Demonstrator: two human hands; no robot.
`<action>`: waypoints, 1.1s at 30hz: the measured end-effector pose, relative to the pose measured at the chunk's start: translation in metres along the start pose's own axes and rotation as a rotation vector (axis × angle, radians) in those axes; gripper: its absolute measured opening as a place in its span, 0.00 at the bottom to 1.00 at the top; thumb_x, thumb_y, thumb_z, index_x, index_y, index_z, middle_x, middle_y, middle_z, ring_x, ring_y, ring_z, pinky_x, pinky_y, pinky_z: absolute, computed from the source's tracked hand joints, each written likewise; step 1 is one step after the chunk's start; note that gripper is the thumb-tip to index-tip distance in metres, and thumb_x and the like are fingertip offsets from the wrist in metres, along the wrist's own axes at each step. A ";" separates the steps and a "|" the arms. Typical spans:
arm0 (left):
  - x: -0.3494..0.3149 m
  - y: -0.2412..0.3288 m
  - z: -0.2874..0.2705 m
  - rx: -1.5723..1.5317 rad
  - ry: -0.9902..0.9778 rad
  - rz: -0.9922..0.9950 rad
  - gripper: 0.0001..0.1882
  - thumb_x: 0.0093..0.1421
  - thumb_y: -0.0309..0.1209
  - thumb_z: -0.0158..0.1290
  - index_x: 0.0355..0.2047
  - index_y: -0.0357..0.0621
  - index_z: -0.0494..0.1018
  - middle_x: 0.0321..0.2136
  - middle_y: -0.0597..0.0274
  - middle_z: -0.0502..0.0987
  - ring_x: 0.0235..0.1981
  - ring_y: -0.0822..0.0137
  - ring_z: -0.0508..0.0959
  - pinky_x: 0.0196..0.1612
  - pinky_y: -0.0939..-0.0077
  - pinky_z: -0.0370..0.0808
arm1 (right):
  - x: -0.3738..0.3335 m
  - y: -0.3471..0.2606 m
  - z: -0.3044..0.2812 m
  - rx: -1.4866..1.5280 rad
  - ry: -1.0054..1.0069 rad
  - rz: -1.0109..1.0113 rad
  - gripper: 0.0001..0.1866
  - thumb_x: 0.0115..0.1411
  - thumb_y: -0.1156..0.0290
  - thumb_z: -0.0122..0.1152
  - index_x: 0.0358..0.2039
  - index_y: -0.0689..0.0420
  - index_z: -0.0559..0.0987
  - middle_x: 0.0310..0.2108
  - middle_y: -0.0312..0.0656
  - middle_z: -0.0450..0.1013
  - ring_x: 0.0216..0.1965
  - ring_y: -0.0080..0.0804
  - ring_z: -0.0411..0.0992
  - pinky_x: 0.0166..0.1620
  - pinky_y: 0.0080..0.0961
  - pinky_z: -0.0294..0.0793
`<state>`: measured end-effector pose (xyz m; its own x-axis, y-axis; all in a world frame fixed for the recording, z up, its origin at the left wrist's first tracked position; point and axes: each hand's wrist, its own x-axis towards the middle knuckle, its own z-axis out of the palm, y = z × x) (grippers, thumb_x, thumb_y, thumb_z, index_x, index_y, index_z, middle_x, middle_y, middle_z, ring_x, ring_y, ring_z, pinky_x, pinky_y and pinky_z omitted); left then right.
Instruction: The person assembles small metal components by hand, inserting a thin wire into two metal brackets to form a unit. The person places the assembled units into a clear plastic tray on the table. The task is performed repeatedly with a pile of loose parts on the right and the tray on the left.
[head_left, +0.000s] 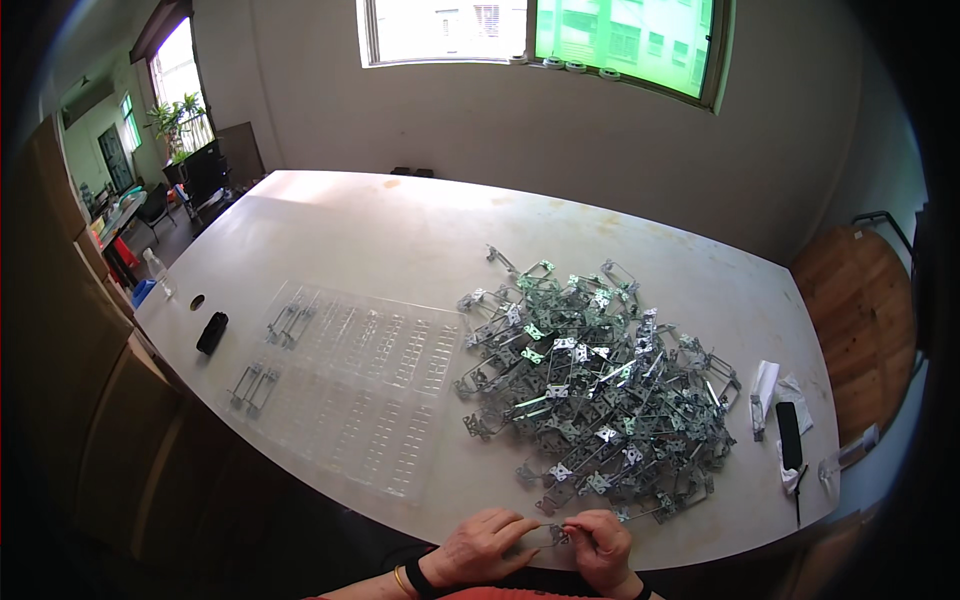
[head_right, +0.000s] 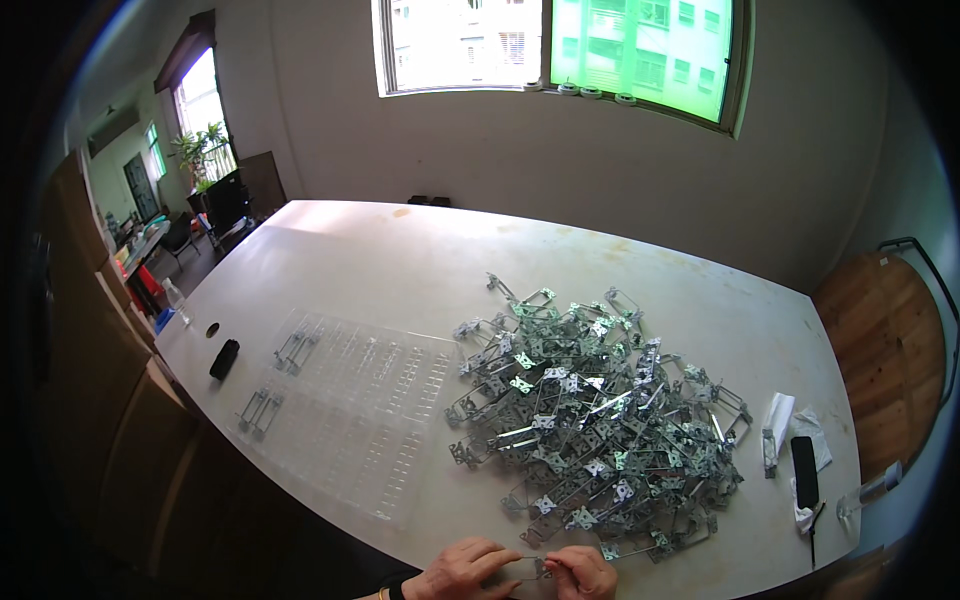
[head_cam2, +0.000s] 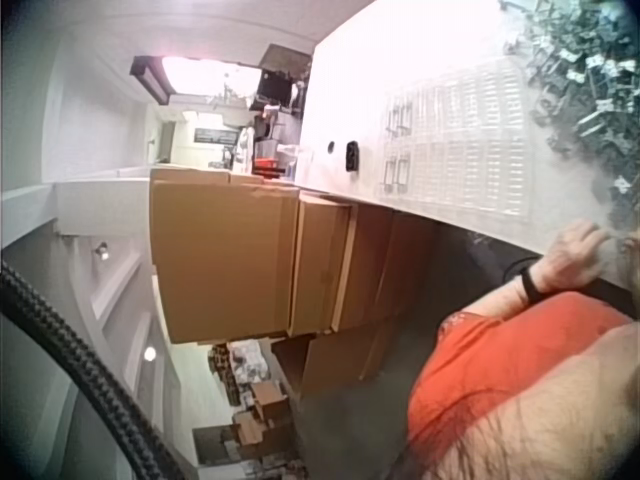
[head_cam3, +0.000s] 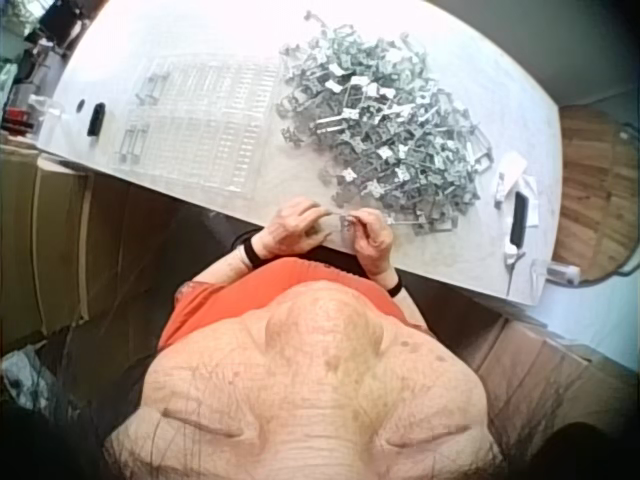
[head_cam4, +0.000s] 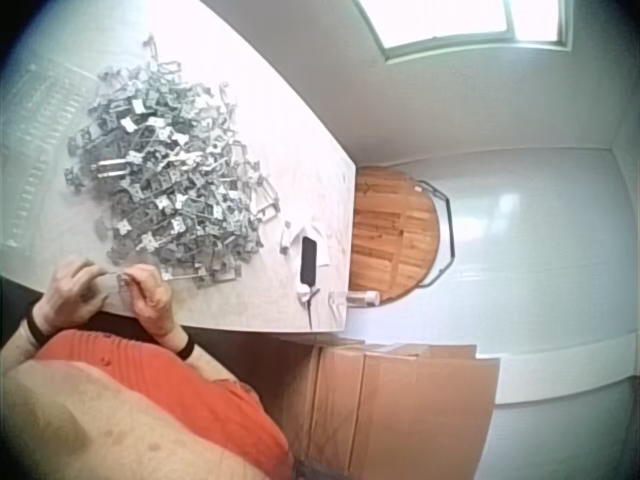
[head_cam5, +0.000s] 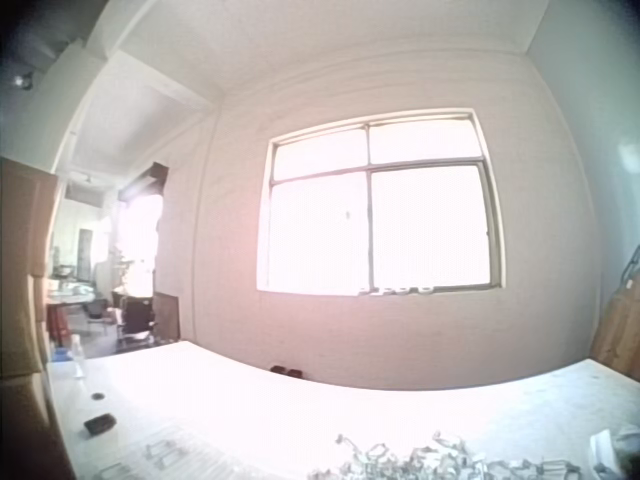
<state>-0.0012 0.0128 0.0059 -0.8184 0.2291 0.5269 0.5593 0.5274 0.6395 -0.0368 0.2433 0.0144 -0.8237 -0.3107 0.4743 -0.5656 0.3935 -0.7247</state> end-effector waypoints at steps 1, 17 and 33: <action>0.000 0.000 0.000 -0.003 -0.001 -0.001 0.22 0.58 0.33 0.71 0.52 0.40 0.81 0.39 0.55 0.82 0.38 0.53 0.83 0.42 0.63 0.81 | -0.001 -0.001 0.001 0.002 0.000 0.012 0.09 0.62 0.82 0.74 0.41 0.58 0.85 0.36 0.43 0.80 0.34 0.35 0.80 0.36 0.28 0.79; -0.003 -0.003 0.002 -0.017 0.005 0.014 0.23 0.59 0.34 0.70 0.53 0.40 0.80 0.39 0.54 0.81 0.38 0.52 0.83 0.43 0.62 0.81 | 0.007 -0.009 0.001 0.082 0.012 -0.033 0.08 0.66 0.83 0.69 0.44 0.58 0.83 0.37 0.46 0.78 0.32 0.39 0.78 0.36 0.30 0.77; -0.007 -0.002 0.006 0.009 -0.039 -0.029 0.23 0.60 0.34 0.68 0.54 0.41 0.80 0.40 0.55 0.81 0.40 0.51 0.83 0.46 0.61 0.81 | 0.000 -0.006 -0.003 0.069 -0.032 0.024 0.10 0.66 0.84 0.67 0.46 0.60 0.84 0.41 0.49 0.80 0.39 0.45 0.80 0.43 0.34 0.79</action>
<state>0.0027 0.0149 -0.0020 -0.8390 0.2449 0.4859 0.5340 0.5416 0.6492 -0.0335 0.2432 0.0207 -0.8347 -0.3298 0.4410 -0.5409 0.3407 -0.7689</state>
